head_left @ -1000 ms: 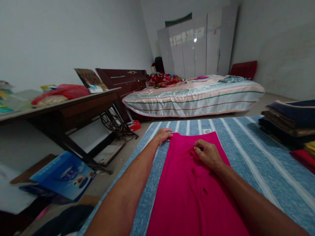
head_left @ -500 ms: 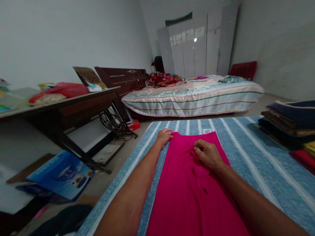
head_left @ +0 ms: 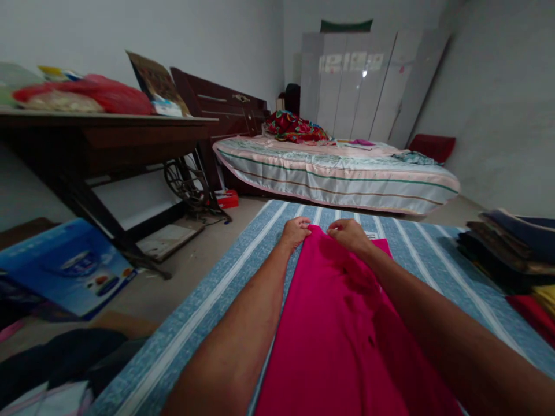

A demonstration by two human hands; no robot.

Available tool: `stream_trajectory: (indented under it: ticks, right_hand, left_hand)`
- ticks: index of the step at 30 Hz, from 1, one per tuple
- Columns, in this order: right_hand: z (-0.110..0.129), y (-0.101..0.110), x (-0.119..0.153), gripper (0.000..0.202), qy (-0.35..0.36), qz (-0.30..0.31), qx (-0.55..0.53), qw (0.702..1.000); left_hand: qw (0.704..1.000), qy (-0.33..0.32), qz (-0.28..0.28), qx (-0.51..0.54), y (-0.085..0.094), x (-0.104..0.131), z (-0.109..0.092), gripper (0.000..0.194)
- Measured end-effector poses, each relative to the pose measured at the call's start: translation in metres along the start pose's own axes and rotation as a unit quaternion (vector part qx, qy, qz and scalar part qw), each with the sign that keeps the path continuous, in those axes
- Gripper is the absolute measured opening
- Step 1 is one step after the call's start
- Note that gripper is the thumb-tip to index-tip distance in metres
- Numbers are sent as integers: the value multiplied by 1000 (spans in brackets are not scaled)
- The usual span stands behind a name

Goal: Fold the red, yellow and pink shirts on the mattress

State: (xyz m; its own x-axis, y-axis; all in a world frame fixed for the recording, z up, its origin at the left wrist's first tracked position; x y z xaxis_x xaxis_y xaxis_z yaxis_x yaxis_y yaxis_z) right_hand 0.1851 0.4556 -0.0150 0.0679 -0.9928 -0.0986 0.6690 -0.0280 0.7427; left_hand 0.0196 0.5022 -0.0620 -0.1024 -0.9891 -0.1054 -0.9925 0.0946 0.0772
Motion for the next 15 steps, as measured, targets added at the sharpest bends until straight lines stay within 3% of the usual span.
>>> stream_trajectory:
  ticks: [6, 10, 15]
  right_hand:
    - [-5, -35, -41, 13, -82, 49, -3, 995]
    - [-7, -41, -46, 24, -120, 70, -18, 990]
    - [2, -42, -40, 23, -135, 76, -79, 985]
  left_hand:
    - [1000, 2, 3, -3, -2, -2, 5, 39]
    - [1000, -2, -2, -5, -3, -6, 9, 41]
    - [1000, 0, -4, -1, -4, -8, 11, 43]
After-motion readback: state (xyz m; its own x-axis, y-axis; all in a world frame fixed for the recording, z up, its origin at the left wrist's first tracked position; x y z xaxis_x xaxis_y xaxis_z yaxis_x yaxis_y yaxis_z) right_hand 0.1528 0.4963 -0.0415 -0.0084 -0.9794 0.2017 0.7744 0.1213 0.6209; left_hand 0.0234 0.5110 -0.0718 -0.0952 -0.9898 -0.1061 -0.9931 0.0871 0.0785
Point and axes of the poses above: each hand's wrist, its own x-axis away from the middle knuckle, its own y-axis out of the back of the hand, z = x × y, the point moved 7 cm from there along -x, towards the middle knuckle, and after that the axes turned 4 degrees about z, right-handed, at the moved point
